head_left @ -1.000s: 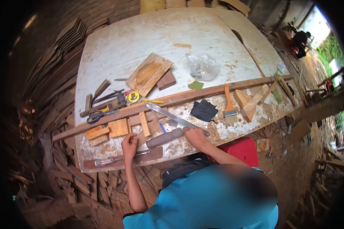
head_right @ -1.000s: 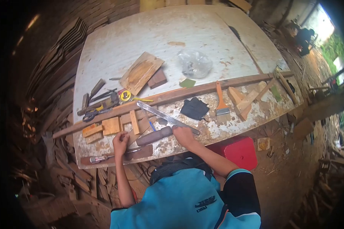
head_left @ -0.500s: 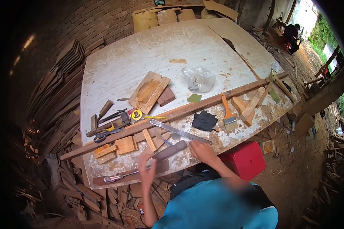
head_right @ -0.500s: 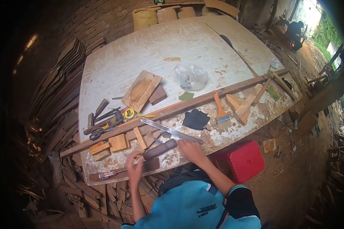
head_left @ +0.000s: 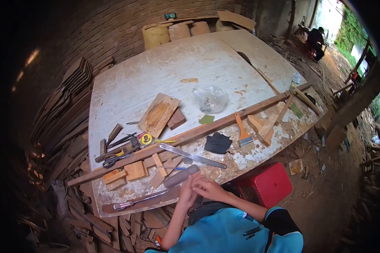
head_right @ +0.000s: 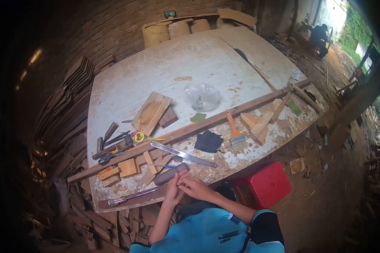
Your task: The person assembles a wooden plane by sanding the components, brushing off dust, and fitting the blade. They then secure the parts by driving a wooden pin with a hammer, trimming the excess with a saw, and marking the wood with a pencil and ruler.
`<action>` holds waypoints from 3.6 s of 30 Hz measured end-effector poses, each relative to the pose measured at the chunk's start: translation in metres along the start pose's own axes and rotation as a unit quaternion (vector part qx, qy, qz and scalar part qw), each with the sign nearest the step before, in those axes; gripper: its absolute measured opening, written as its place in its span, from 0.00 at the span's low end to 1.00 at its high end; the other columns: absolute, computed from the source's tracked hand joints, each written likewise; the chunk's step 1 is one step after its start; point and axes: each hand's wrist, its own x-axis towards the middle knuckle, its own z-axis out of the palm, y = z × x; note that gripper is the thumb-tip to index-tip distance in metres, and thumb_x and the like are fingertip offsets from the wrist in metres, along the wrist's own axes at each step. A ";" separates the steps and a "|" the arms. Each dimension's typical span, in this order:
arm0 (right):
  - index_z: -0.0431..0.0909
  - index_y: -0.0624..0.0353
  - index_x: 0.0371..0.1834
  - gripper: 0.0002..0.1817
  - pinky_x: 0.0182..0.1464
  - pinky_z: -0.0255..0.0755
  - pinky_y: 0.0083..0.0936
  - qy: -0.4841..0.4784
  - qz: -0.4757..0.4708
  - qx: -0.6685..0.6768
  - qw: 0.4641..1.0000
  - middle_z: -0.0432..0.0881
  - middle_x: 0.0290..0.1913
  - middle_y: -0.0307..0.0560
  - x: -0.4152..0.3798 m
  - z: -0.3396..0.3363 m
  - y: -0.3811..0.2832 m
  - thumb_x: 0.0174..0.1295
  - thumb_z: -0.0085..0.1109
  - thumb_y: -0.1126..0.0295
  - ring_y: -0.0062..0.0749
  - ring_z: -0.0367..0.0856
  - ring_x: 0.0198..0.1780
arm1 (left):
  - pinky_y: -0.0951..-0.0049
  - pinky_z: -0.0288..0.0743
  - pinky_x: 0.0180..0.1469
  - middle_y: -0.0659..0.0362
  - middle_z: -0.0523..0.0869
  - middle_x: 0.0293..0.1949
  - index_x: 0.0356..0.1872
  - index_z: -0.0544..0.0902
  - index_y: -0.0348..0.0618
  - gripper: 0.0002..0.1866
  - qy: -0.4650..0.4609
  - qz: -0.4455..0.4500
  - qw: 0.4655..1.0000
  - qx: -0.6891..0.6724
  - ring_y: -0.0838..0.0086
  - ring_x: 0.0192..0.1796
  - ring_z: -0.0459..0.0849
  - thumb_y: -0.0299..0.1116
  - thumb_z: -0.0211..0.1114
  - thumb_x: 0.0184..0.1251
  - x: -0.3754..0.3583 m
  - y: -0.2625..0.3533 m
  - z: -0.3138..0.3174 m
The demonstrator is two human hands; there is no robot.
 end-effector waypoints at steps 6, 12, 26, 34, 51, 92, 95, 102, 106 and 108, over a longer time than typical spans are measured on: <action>0.68 0.55 0.62 0.26 0.52 0.74 0.31 -0.070 -0.050 -0.064 0.994 0.69 0.61 0.53 -0.014 -0.031 0.003 0.58 0.59 0.68 0.44 0.77 0.52 | 0.70 0.77 0.46 0.56 0.81 0.41 0.53 0.73 0.38 0.16 0.068 -0.006 0.987 -0.146 0.68 0.45 0.80 0.37 0.51 0.73 0.032 -0.018 -0.010; 0.71 0.56 0.60 0.23 0.58 0.69 0.33 -0.170 -0.013 -0.055 0.984 0.73 0.60 0.51 -0.033 -0.104 0.020 0.60 0.56 0.66 0.45 0.74 0.58 | 0.76 0.71 0.28 0.64 0.75 0.23 0.39 0.76 0.43 0.10 0.060 -0.005 0.982 -0.181 0.76 0.26 0.74 0.38 0.53 0.71 0.056 -0.036 -0.001; 0.65 0.48 0.64 0.43 0.55 0.64 0.47 0.242 0.302 -0.320 0.865 0.59 0.58 0.60 -0.051 -0.300 0.121 0.41 0.71 0.51 0.61 0.62 0.54 | 0.81 0.66 0.31 0.64 0.77 0.28 0.38 0.77 0.40 0.05 0.106 0.096 0.948 0.285 0.82 0.28 0.72 0.26 0.53 0.67 0.077 -0.067 0.069; 0.66 0.44 0.63 0.45 0.56 0.59 0.46 0.290 0.255 -0.353 0.852 0.60 0.56 0.57 -0.053 -0.295 0.131 0.39 0.70 0.44 0.56 0.62 0.53 | 0.79 0.70 0.37 0.63 0.78 0.31 0.39 0.77 0.37 0.06 0.129 0.244 0.883 0.379 0.81 0.33 0.76 0.21 0.51 0.67 0.147 -0.025 0.082; 0.66 0.54 0.63 0.43 0.60 0.55 0.46 0.347 0.154 -0.364 0.850 0.59 0.53 0.58 -0.057 -0.283 0.153 0.38 0.73 0.61 0.55 0.59 0.57 | 0.73 0.78 0.47 0.55 0.84 0.35 0.36 0.81 0.34 0.09 0.166 0.392 0.813 0.397 0.72 0.39 0.83 0.19 0.62 0.50 0.282 0.073 0.112; 0.77 0.60 0.30 0.16 0.41 0.69 0.39 0.063 0.122 -0.417 0.899 0.80 0.32 0.52 0.079 -0.415 0.046 0.35 0.63 0.66 0.51 0.79 0.37 | 0.49 0.57 0.61 0.49 0.67 0.60 0.56 0.73 0.52 0.32 0.240 0.276 0.576 0.731 0.50 0.64 0.63 0.45 0.70 0.46 0.154 -0.067 0.106; 0.75 0.61 0.27 0.15 0.33 0.68 0.36 0.096 0.193 -0.370 0.903 0.78 0.26 0.51 0.114 -0.418 0.079 0.30 0.62 0.73 0.48 0.77 0.30 | 0.50 0.60 0.62 0.49 0.67 0.60 0.55 0.73 0.52 0.34 0.221 0.269 0.568 0.746 0.49 0.63 0.63 0.37 0.74 0.40 0.155 -0.069 0.101; 0.78 0.61 0.33 0.24 0.44 0.70 0.41 0.110 0.270 -0.413 0.863 0.81 0.37 0.57 0.153 -0.401 0.160 0.25 0.66 0.66 0.55 0.79 0.43 | 0.58 0.68 0.57 0.49 0.75 0.47 0.45 0.74 0.41 0.25 0.166 0.346 0.727 0.570 0.52 0.54 0.73 0.16 0.62 0.40 0.142 -0.055 0.079; 0.78 0.61 0.37 0.26 0.48 0.70 0.42 0.121 0.236 -0.434 0.861 0.78 0.42 0.57 0.143 -0.386 0.154 0.27 0.67 0.65 0.55 0.76 0.47 | 0.61 0.68 0.57 0.49 0.76 0.45 0.43 0.74 0.37 0.24 0.235 0.499 0.662 0.507 0.52 0.53 0.75 0.12 0.55 0.37 0.135 0.004 0.081; 0.77 0.60 0.41 0.27 0.49 0.69 0.44 0.124 0.216 -0.437 0.864 0.78 0.42 0.57 0.136 -0.386 0.157 0.32 0.67 0.63 0.55 0.76 0.47 | 0.64 0.68 0.57 0.48 0.77 0.46 0.46 0.74 0.38 0.26 0.278 0.511 0.645 0.496 0.52 0.54 0.74 0.12 0.53 0.38 0.145 0.041 0.076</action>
